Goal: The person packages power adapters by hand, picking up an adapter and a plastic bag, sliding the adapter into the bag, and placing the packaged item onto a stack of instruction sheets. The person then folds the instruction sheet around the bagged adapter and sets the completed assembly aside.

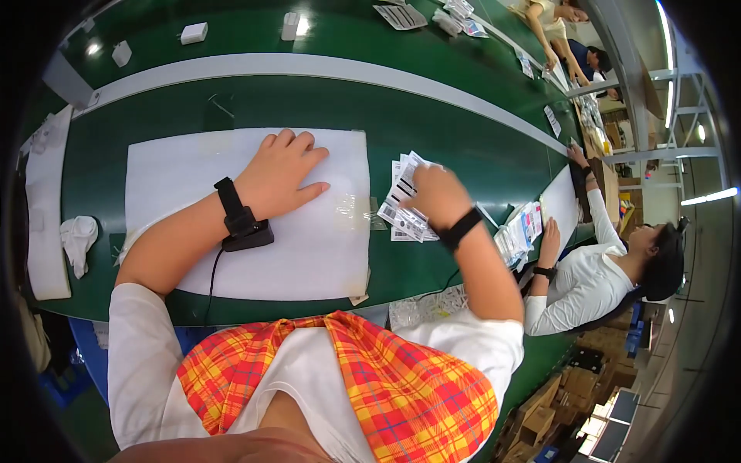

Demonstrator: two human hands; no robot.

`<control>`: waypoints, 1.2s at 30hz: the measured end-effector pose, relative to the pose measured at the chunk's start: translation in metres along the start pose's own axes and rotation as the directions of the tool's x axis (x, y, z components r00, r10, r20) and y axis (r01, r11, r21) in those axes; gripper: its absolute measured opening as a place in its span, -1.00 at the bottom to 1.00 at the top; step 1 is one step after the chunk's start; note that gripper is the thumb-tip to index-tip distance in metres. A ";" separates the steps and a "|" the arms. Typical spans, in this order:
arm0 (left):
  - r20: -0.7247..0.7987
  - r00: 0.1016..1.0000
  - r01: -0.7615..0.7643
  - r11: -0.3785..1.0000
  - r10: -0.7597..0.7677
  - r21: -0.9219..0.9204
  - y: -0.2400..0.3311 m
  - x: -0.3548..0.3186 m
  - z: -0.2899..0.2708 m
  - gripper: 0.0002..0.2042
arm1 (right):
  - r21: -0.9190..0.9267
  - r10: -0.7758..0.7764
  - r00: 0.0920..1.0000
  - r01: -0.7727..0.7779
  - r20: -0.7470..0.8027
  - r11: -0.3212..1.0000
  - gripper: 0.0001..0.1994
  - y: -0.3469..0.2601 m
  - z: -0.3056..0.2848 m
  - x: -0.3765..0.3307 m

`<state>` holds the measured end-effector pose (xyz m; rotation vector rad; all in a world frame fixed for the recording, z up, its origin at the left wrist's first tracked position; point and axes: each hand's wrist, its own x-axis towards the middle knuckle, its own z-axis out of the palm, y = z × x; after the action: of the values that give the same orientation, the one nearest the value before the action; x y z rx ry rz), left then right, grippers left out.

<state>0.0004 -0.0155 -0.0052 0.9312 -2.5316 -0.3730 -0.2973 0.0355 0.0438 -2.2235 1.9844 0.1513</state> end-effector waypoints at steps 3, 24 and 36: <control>0.003 1.000 0.011 1.000 -0.011 0.013 0.000 -0.001 0.001 -0.60 | 0.140 0.028 0.998 -0.021 -0.053 0.990 -0.75 -0.004 0.024 -0.024; 0.019 1.000 -0.012 0.914 0.021 -0.406 -0.031 0.007 0.009 -0.67 | 0.512 -0.635 0.764 0.502 0.114 0.697 -0.61 -0.099 0.006 0.027; -0.087 0.994 0.071 0.997 -0.072 -0.019 0.014 0.004 0.011 -0.68 | 0.871 -0.422 0.905 0.167 0.050 0.461 -0.61 -0.060 -0.062 0.122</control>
<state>-0.0155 -0.0068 -0.0077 1.0115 -2.4175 -0.3652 -0.2251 -0.0887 0.0861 -1.6704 1.0645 -0.4739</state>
